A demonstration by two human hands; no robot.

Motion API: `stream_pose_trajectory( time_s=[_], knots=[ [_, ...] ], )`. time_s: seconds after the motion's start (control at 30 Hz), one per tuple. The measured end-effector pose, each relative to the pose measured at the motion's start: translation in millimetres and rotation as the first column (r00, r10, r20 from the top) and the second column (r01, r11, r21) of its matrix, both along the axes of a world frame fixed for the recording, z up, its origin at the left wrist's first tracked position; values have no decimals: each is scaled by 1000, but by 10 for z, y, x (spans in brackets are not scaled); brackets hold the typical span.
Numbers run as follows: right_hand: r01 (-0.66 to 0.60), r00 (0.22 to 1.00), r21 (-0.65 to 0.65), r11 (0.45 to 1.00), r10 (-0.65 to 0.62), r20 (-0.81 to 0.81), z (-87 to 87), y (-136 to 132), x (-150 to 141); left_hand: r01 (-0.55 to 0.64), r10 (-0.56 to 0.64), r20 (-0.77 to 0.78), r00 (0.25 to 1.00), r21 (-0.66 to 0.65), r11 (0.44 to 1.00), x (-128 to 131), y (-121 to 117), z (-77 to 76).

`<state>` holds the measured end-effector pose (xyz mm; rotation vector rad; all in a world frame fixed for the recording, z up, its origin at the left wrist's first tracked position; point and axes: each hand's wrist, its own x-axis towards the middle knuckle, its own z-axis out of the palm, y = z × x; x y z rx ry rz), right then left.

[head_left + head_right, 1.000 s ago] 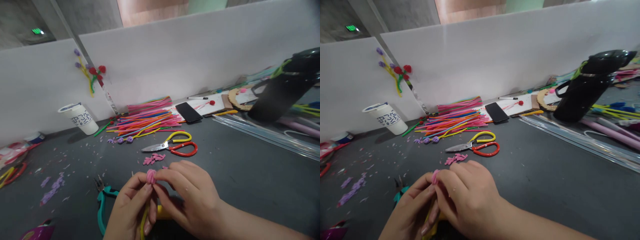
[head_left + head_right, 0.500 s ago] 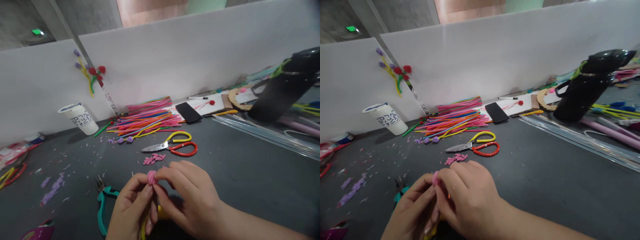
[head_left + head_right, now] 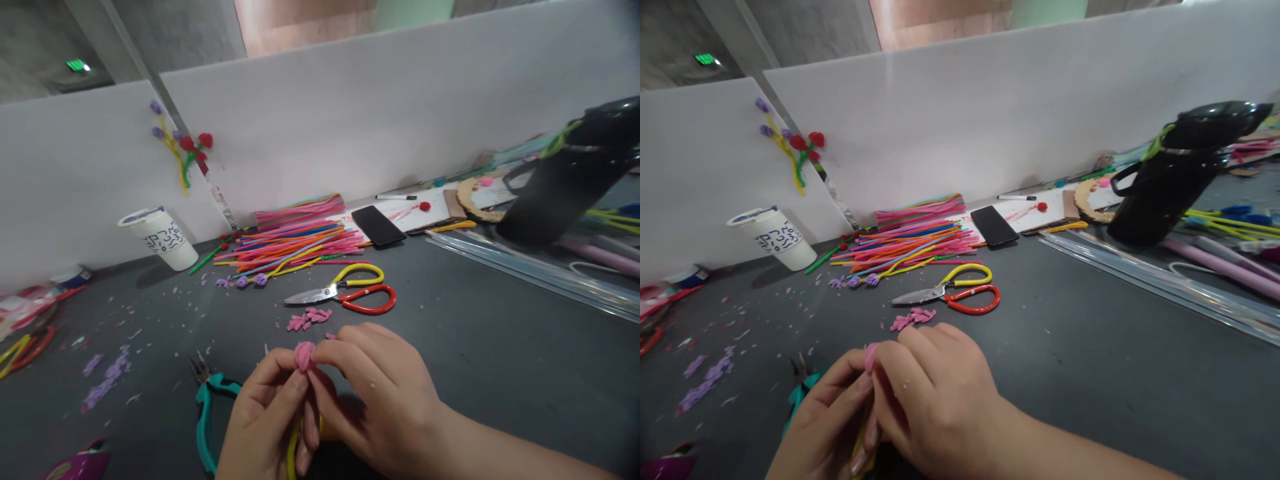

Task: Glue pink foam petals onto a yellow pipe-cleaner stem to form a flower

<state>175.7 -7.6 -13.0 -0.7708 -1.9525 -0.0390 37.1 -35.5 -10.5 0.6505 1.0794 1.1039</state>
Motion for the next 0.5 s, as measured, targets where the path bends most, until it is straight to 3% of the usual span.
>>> stream_pose_trajectory(
  time_s=[0.27, 0.5],
  knots=[
    [7, 1000, 9, 1000, -7, -10, 9, -2, -3, 62, -67, 121, 990, 42, 997, -55, 33, -117],
    [-26, 999, -13, 1000, 25, -34, 11, -8, 24, 33, -39, 117, 992, 55, 998, -63, 37, -61]
  ],
)
